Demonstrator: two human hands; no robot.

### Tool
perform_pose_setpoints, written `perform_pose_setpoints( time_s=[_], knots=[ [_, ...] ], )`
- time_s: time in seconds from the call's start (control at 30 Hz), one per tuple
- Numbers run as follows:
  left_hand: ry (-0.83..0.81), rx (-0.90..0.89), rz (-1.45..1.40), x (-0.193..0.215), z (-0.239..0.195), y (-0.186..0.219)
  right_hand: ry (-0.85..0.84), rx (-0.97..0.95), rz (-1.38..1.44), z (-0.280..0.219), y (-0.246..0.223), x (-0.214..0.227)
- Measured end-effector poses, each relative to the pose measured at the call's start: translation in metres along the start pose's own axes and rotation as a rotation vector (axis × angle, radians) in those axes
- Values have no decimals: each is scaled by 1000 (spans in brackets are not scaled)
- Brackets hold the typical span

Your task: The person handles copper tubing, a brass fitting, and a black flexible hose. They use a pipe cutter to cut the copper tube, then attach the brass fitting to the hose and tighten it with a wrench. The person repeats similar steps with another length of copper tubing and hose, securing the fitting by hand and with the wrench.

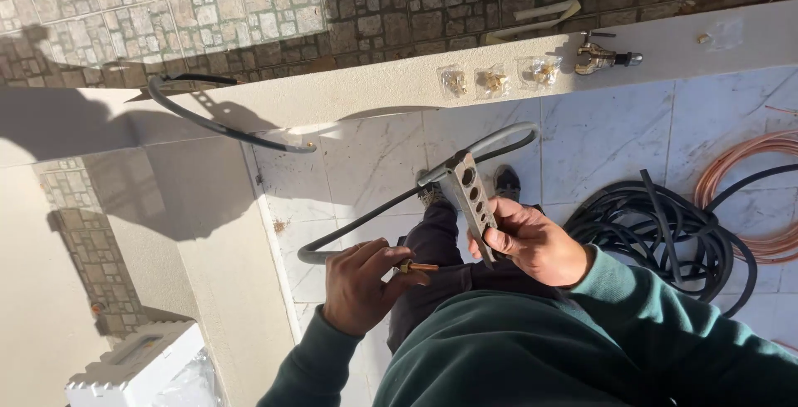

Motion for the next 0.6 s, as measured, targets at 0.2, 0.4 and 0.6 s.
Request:
perform_pose_setpoints(
  time_s=[0.2,0.4,0.6],
  knots=[
    [174,53,-78,2,-14,98,-138,94,35,-76,-63,-52],
    [233,6,-166,-24,-27,141,-206,83,-57,-117,-88,-71],
    [294,45,-324,-53,-44,130,-221,49,-123,-138,-87,-85]
  ],
)
Point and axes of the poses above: each hand's wrist, its own z-axis towards the middle knuckle, its own x-axis out of the back of the hand, y = z × x, the point moved 3 cm from there along z, towards the middle knuckle, and after that the axes turned 4 degrees about x, right-handed, at the moved point
